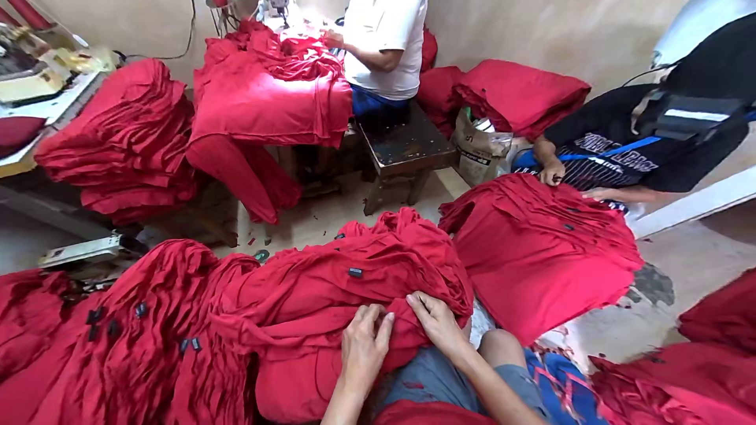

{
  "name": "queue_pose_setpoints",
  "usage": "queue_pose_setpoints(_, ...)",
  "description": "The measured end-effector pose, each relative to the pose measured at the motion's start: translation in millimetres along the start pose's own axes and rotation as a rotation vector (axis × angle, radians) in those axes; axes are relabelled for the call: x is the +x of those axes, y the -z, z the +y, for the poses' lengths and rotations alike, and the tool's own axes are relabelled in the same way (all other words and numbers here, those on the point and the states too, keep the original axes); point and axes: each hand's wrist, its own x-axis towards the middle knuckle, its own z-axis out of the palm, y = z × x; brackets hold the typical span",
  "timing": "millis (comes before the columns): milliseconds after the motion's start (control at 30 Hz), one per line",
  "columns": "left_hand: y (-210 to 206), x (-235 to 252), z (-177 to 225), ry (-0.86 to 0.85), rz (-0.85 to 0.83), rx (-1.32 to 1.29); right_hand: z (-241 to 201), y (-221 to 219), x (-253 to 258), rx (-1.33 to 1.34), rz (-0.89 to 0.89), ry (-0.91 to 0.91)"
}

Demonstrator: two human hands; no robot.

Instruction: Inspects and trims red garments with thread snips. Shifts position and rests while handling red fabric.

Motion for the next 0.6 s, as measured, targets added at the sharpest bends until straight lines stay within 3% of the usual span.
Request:
queue_pose_setpoints(167,-17.4,7.1,11.0,0.021,0.046,0.082,2.4,-1.0,-2.3,0.051,-0.007,0.111)
queue_pose_setpoints(300,5.6,15.2,5.5,0.22,-0.103,-0.298,4.4,0.5,-2.2,0.08,0.007,0.125)
queue_pose_setpoints(400,18.2,15.8,-0.8,0.278,-0.165,-0.555,5.0,-3.0,-1.8,0.049,0.026,0.133)
queue_pose_setpoints(500,17.6,12.7,-3.3,0.255,-0.174,-0.634,-3.8,-4.7,-7.4,-0.217,0.06,0.155)
queue_pose_setpoints(600,15.1,11.4,-2.7,0.245,-0.17,-0.62,-22.6,2.6,-16.5,-0.496,-0.032,0.151)
